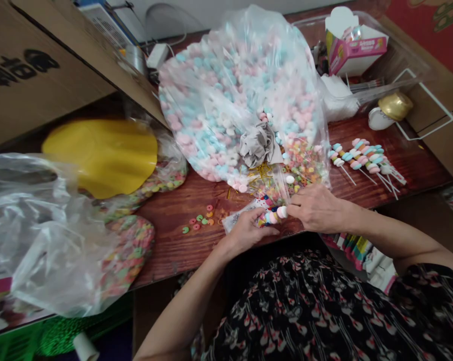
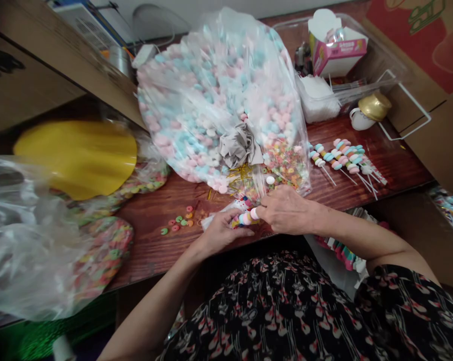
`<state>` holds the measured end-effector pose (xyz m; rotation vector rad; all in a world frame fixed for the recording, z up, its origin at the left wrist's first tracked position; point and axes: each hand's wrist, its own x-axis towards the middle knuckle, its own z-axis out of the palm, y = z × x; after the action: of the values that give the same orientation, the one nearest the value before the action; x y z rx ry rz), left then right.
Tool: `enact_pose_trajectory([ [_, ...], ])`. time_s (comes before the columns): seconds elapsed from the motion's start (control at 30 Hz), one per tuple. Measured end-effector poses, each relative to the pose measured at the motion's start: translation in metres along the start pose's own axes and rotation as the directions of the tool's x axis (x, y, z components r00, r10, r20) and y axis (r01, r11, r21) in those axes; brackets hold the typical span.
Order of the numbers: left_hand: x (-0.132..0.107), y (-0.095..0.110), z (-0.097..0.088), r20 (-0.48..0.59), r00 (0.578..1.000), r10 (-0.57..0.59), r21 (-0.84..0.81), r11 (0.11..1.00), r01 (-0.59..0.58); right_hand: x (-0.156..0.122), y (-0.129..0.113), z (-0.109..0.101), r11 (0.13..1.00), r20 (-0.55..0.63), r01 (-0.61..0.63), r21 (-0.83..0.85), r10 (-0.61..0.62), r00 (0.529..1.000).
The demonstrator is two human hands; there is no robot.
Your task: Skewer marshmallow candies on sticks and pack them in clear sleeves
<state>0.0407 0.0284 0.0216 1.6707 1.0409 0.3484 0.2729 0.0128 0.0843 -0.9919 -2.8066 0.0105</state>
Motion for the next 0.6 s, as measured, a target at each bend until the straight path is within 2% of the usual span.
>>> enact_pose_trajectory([
  [0.1, -0.002, -0.001, 0.001, -0.04, 0.999, 0.012, 0.133, 0.991, -0.006, -0.001, -0.001, 0.001, 0.999, 0.057, -0.043, 0.011, 0.042, 0.997],
  [0.17, 0.0, -0.002, 0.005, -0.024, 0.999, 0.027, 0.191, 0.981, -0.022, 0.0, -0.004, 0.005, 0.999, 0.035, -0.036, 0.034, 0.035, 0.999],
  [0.27, 0.002, -0.002, 0.009, 0.002, 0.999, 0.047, 0.233, 0.971, -0.046, 0.003, -0.008, 0.013, 0.998, -0.117, 0.002, 0.057, 0.005, 0.993],
  [0.33, 0.001, 0.001, 0.006, -0.001, 0.999, 0.047, 0.221, 0.974, -0.046, 0.003, -0.009, 0.016, 0.998, -0.232, 0.046, 0.043, -0.035, 0.972],
  [0.47, -0.003, 0.012, -0.022, 0.09, 0.994, 0.068, 0.039, 0.997, -0.072, -0.002, -0.001, 0.015, 0.995, -0.425, 0.102, 0.003, -0.091, 0.9],
  [0.53, -0.003, 0.016, -0.043, 0.202, 0.978, 0.056, -0.081, 0.996, -0.04, -0.004, 0.005, 0.015, 0.993, -0.5, 0.118, -0.011, -0.108, 0.859],
  [0.6, -0.001, 0.018, -0.06, 0.381, 0.925, 0.009, -0.144, 0.988, 0.05, -0.004, 0.009, 0.016, 0.987, -0.548, 0.156, -0.027, -0.145, 0.824],
])
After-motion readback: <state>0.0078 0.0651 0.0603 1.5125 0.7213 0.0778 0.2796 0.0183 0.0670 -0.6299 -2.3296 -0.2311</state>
